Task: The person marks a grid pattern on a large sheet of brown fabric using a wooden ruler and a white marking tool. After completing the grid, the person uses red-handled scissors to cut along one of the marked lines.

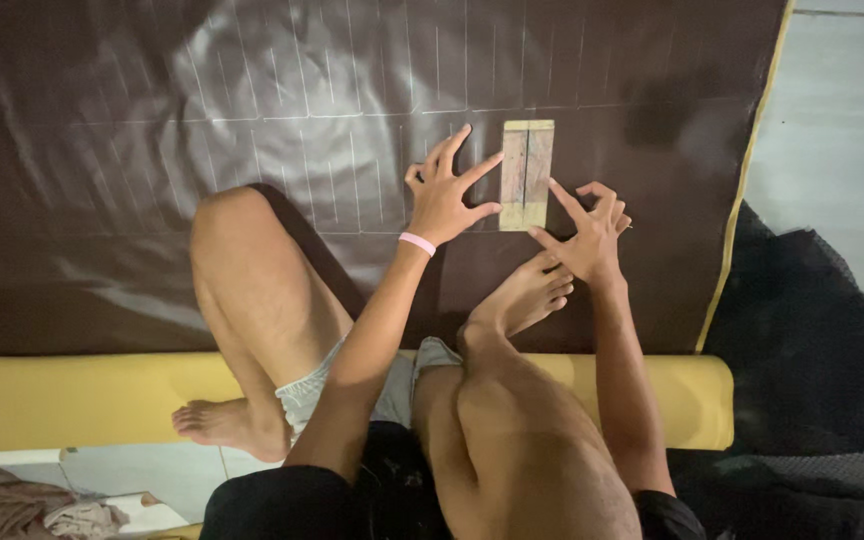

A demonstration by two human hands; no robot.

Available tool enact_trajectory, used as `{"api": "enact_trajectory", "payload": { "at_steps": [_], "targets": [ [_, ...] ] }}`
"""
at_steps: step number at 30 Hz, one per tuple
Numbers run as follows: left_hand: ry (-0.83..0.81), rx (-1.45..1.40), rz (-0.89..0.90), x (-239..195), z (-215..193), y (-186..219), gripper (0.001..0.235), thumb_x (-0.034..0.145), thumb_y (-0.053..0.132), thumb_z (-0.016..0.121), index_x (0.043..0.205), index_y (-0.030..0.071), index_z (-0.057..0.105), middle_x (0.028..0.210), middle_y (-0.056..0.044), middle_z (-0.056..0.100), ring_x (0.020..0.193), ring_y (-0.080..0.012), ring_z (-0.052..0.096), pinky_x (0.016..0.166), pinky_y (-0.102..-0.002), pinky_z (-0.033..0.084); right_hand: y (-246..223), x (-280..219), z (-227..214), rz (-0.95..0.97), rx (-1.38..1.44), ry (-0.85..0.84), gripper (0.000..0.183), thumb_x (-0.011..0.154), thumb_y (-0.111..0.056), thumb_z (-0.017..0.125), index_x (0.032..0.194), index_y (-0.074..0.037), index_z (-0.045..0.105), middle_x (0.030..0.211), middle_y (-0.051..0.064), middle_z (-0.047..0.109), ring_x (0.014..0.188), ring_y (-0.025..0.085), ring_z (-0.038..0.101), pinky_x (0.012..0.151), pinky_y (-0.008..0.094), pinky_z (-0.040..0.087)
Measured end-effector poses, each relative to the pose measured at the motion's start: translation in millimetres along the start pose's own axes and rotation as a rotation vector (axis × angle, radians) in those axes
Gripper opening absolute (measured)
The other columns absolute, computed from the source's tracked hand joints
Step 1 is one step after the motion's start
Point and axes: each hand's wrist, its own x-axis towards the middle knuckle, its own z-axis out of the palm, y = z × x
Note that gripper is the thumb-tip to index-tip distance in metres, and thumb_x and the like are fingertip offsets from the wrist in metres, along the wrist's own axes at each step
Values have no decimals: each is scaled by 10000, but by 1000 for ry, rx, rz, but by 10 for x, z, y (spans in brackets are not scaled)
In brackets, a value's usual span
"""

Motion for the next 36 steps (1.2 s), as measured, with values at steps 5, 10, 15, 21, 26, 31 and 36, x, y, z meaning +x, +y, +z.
{"api": "enact_trajectory", "payload": {
  "at_steps": [5,10,15,21,26,31,36],
  "targets": [
    [-8,11,-15,-3,3,6,821,662,551,902,1414,510,573,1672,-6,206,1503,-307,253,1079,-654,225,6,-17,-15,12,34,-1,755,786,-586,864,1464,-341,640,1312,96,410,1141,306,382,983,502,344],
    [22,15,11,-1,-8,11,818,650,555,907,1400,507,584,1667,-13,210,1495,-306,255,1075,-661,222,14,-8,-7,-24,16,16,758,790,-611,862,1460,-332,645,1297,91,413,1137,302,391,971,501,334],
    [9,26,6,9,-54,53,839,636,576,909,1405,503,581,1670,-7,198,1501,-299,253,1083,-665,225,17,6,-3,12,31,-6,756,786,-617,858,1459,-347,643,1324,92,417,1122,300,382,976,500,328],
    [-91,155,7,49,-88,182,968,576,554,928,1435,343,535,1661,-39,165,1494,-334,265,1080,-666,279,57,-1,16,22,68,-33,781,763,-581,888,1453,-313,638,1299,92,418,1144,305,386,963,522,329],
    [-235,412,114,229,42,423,888,665,342,920,1427,165,500,1723,-7,178,1535,-301,273,1165,-682,266,245,158,-5,76,434,340,408,993,-332,698,1320,-99,627,1327,145,360,1246,326,343,1032,482,357],
    [-227,340,51,213,73,561,937,757,224,860,1552,284,367,1671,-37,251,1514,-357,277,1069,-750,318,149,419,-130,88,185,483,211,1129,-10,466,1160,-13,674,1269,190,448,1223,275,458,1066,423,436],
    [-230,316,11,220,37,581,1038,724,204,853,1567,405,283,1650,16,257,1496,-323,259,1011,-800,317,-153,565,-363,-5,588,293,319,1071,35,440,1312,14,647,1249,169,685,1094,244,713,855,336,634]
  ]
}}
